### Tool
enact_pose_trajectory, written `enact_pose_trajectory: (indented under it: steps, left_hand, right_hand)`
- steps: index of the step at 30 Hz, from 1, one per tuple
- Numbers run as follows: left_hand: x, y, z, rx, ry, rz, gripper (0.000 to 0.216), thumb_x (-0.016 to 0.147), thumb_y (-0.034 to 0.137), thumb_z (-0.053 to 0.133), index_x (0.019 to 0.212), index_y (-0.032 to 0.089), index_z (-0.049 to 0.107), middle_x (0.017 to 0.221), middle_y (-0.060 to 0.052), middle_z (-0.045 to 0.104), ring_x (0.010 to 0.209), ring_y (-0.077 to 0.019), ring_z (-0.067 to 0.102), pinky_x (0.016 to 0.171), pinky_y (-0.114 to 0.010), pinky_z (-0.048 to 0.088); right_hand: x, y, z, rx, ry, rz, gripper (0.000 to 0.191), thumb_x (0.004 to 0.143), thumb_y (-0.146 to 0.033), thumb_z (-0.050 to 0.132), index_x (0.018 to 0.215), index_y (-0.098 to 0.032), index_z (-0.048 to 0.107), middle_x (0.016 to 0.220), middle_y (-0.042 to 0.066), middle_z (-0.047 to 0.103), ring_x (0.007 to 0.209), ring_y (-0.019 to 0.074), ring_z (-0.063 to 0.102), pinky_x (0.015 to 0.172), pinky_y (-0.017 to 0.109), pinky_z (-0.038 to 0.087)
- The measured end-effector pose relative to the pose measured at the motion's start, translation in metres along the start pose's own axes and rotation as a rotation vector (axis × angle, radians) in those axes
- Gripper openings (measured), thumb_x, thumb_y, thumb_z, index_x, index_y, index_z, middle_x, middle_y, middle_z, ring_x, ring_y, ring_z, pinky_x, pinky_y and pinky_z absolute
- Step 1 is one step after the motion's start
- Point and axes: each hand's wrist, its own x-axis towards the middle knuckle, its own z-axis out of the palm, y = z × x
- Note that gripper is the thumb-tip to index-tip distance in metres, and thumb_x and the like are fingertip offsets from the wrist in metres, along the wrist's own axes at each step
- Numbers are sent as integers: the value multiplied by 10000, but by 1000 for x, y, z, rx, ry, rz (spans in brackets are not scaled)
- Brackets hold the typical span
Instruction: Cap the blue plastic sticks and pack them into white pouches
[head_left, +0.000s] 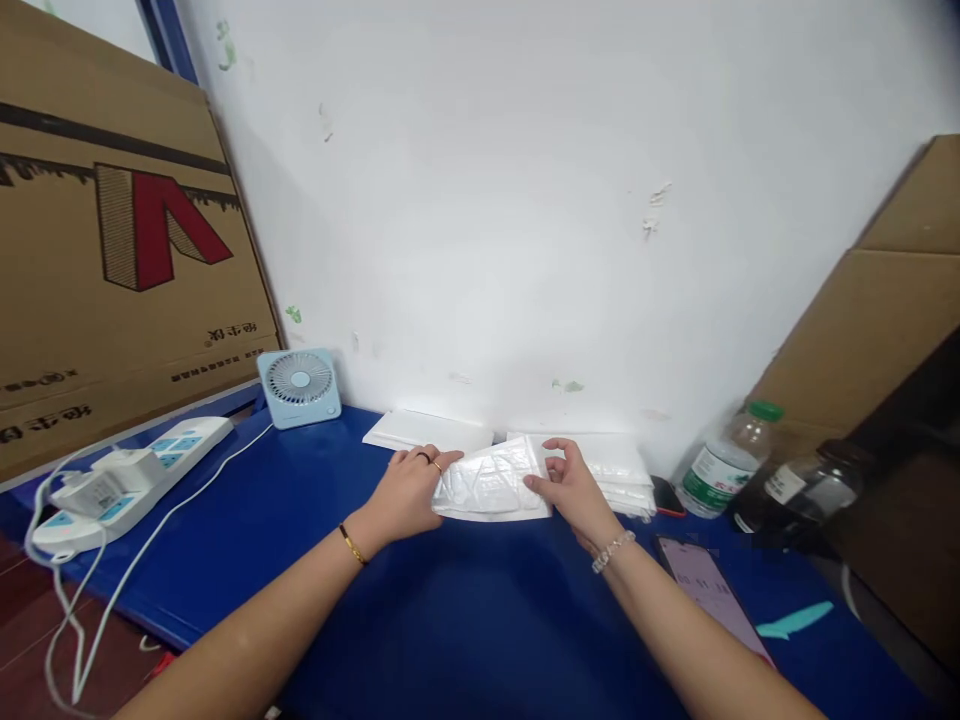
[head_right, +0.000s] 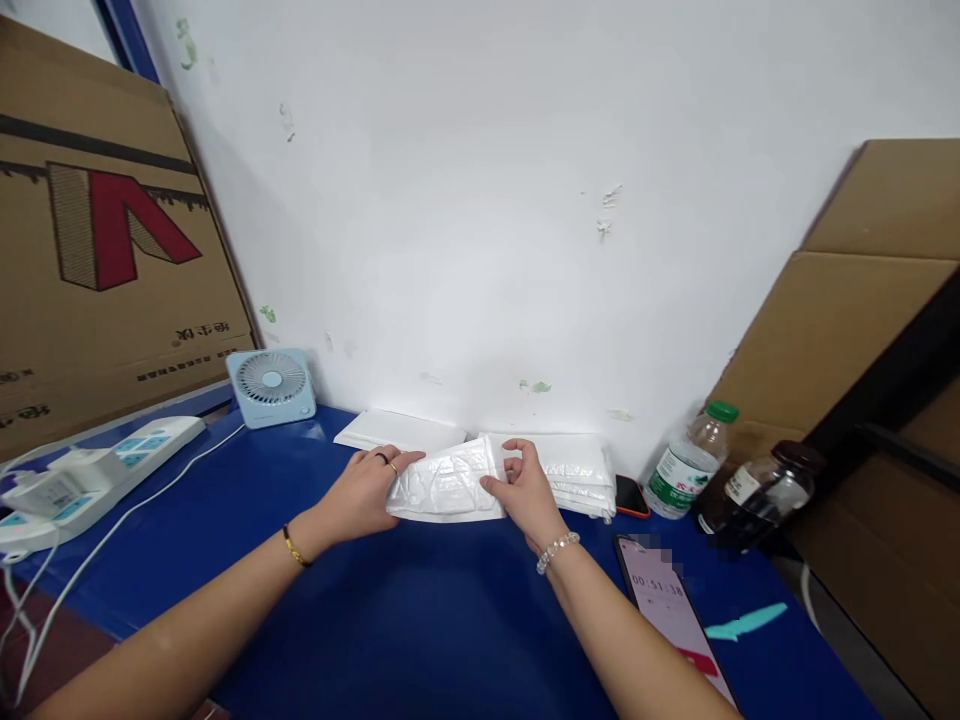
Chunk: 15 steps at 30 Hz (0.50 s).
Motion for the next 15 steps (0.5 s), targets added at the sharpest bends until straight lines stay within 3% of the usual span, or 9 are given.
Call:
enact_pose_trajectory:
  steps: [3, 7, 11, 15]
  left_hand:
    - [-5, -9, -27, 120, -134, 46, 794, 487, 192, 725, 1250, 287, 528, 1081, -134, 573, 1015, -360, 532, 928, -480, 323]
    - [-1, -10, -56, 108, -273, 69, 671, 379, 266, 819, 1030, 261, 654, 979, -125, 611, 1018, -382, 525, 958, -509, 284]
    - [11, -5, -75, 104, -279, 102, 591, 385, 374, 840, 941, 253, 679, 965, -110, 621, 1028, -360, 525, 978, -484, 262]
    - [21, 1, -91, 278, -297, 197, 673, 343, 202, 847, 990, 247, 671, 1013, -125, 615, 1015, -370, 521, 954, -491, 255]
  right_hand:
    - [-15, 19, -10, -56, -9, 123, 538, 633, -305, 712, 1052, -261, 377, 737, -55, 540, 553, 143, 561, 472, 261, 450]
    - [-43, 33, -11, -188, 1, 122, 408, 700, -321, 651, 1031, -233, 430, 768, -32, 560, 599, 143, 575, 495, 256, 446]
    - [-67, 36, -1, -269, 52, 39, 396, 710, -362, 668, 1038, -207, 507, 864, 9, 595, 785, 162, 597, 727, 319, 494]
    - [-82, 39, 10, -379, -10, 9, 624, 648, -402, 740, 1201, -229, 508, 1153, 81, 579, 1102, 234, 538, 962, 409, 406]
